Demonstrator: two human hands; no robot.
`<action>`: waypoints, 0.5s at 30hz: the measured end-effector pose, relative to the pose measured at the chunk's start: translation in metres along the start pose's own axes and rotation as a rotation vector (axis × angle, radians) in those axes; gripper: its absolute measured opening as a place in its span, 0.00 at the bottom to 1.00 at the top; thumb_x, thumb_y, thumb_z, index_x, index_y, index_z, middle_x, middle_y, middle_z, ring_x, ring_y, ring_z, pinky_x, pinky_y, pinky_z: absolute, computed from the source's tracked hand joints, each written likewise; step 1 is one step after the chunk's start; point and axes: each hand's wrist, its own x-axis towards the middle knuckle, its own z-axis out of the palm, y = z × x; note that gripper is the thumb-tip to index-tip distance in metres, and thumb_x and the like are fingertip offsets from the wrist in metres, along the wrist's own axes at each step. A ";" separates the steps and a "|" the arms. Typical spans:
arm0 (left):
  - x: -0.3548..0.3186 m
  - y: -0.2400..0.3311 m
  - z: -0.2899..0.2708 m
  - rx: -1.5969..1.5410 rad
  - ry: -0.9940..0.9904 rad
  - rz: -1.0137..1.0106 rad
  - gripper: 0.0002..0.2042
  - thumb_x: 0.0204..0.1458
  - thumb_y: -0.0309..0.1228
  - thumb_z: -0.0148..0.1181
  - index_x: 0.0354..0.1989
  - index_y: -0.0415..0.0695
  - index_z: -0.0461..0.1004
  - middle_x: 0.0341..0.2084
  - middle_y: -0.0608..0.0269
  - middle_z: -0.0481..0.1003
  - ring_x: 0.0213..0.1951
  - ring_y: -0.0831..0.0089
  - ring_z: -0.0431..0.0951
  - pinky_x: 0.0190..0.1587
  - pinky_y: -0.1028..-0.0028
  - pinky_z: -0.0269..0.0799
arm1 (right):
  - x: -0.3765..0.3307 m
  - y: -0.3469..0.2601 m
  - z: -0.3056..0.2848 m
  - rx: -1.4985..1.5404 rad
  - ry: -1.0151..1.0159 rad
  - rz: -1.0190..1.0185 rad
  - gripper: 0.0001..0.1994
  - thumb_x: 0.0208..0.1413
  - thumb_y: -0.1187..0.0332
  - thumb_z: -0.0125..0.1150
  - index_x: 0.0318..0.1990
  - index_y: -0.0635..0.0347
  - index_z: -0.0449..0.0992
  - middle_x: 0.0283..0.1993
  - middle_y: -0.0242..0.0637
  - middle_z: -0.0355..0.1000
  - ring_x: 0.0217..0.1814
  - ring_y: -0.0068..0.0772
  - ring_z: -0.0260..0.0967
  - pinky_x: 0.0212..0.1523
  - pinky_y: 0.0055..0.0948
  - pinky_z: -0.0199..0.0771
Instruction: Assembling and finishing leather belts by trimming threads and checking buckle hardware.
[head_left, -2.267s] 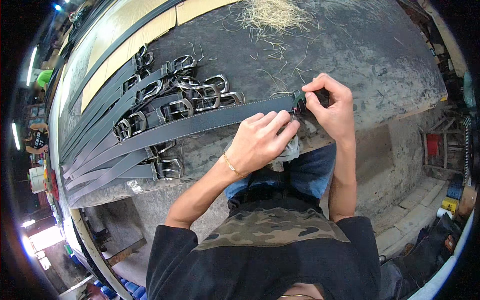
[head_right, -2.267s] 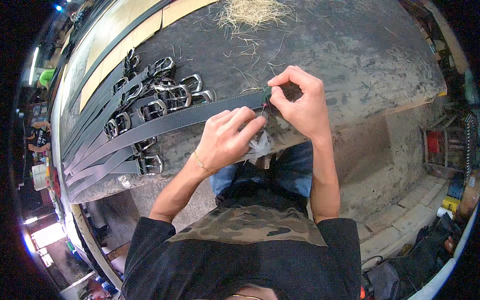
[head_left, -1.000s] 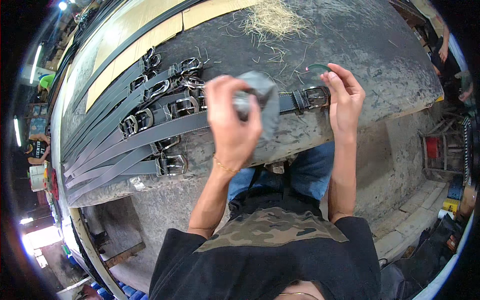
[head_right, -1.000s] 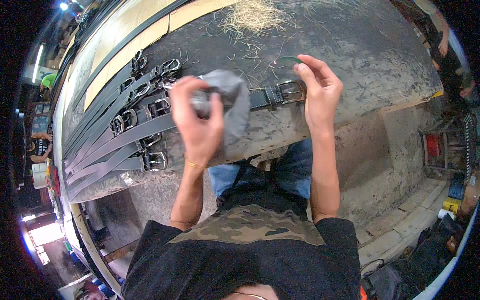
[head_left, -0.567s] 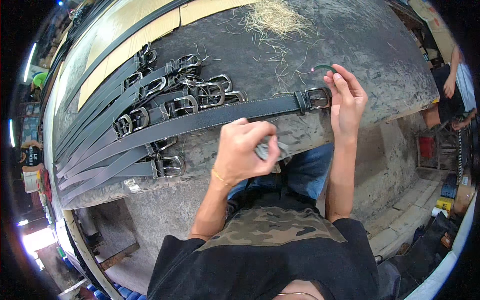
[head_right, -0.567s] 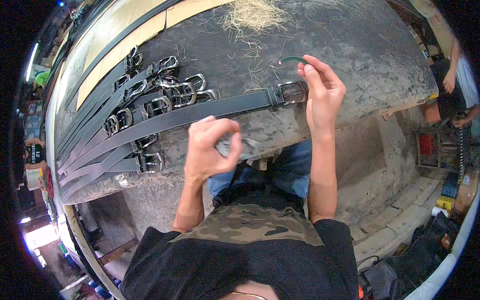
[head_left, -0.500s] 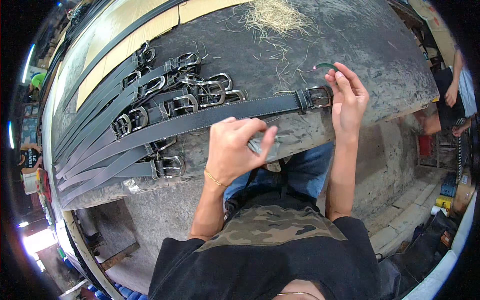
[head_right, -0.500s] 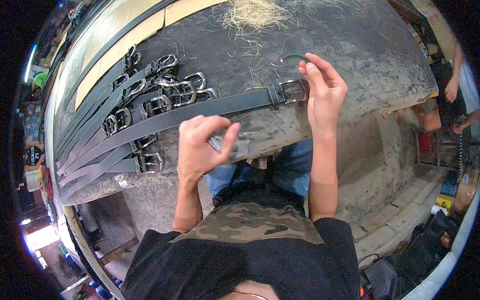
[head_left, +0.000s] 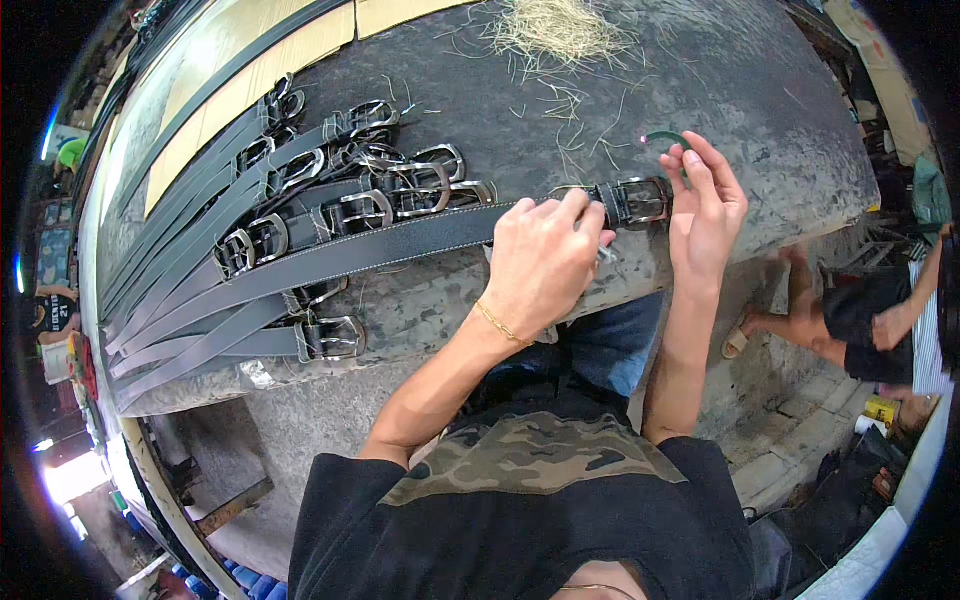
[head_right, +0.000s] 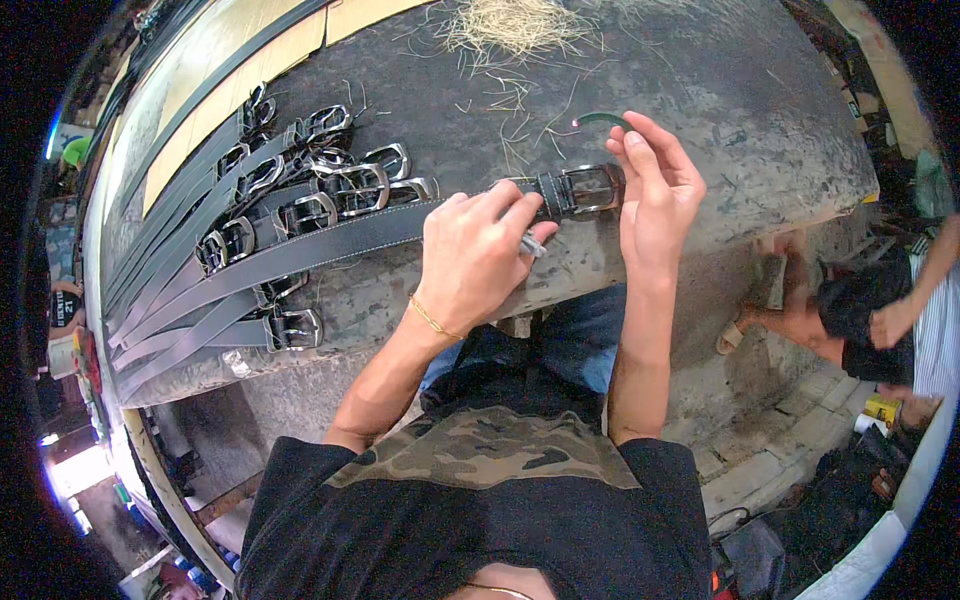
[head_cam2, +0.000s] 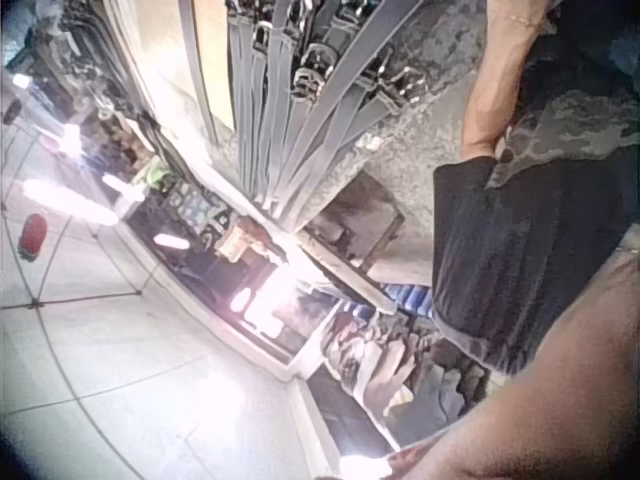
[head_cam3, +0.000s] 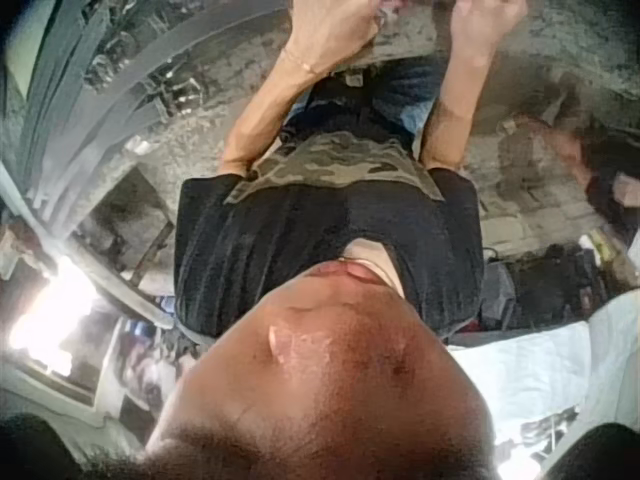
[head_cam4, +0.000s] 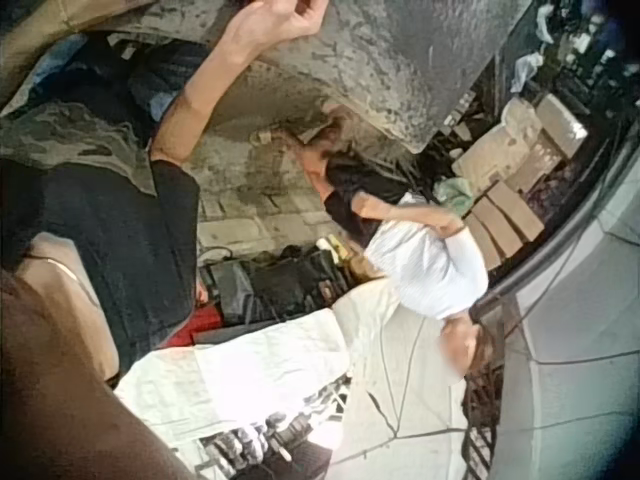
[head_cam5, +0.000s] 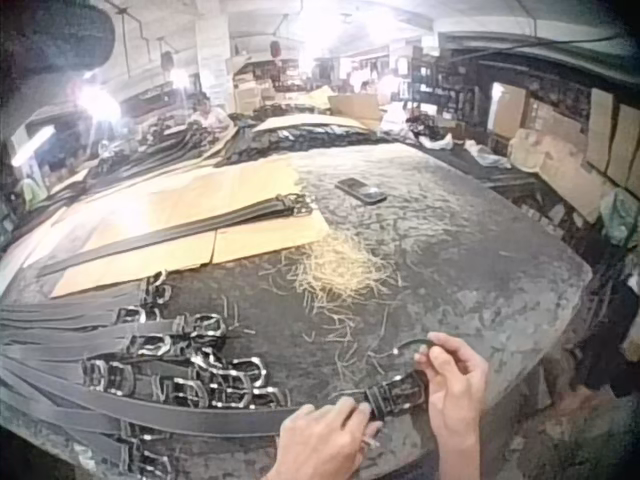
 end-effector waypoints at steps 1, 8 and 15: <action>0.000 0.001 0.002 0.015 0.005 0.025 0.09 0.44 0.31 0.67 0.34 0.46 0.76 0.25 0.65 0.71 0.25 0.63 0.73 0.29 0.67 0.66 | 0.000 -0.001 -0.001 0.002 -0.001 0.007 0.10 0.57 0.81 0.57 0.46 0.74 0.77 0.44 0.44 0.76 0.44 0.33 0.76 0.48 0.28 0.78; -0.006 0.000 -0.001 0.004 -0.016 0.031 0.09 0.40 0.24 0.64 0.31 0.45 0.73 0.26 0.64 0.69 0.25 0.63 0.70 0.29 0.67 0.65 | -0.002 -0.002 0.001 0.020 -0.034 0.006 0.10 0.57 0.82 0.57 0.46 0.72 0.77 0.43 0.43 0.76 0.43 0.31 0.76 0.47 0.27 0.78; -0.005 0.003 0.003 0.004 0.062 -0.136 0.08 0.44 0.22 0.64 0.33 0.42 0.73 0.27 0.59 0.69 0.27 0.58 0.73 0.29 0.64 0.67 | -0.003 -0.003 -0.001 0.007 -0.045 0.021 0.10 0.57 0.81 0.57 0.45 0.73 0.77 0.43 0.42 0.76 0.42 0.30 0.76 0.47 0.26 0.77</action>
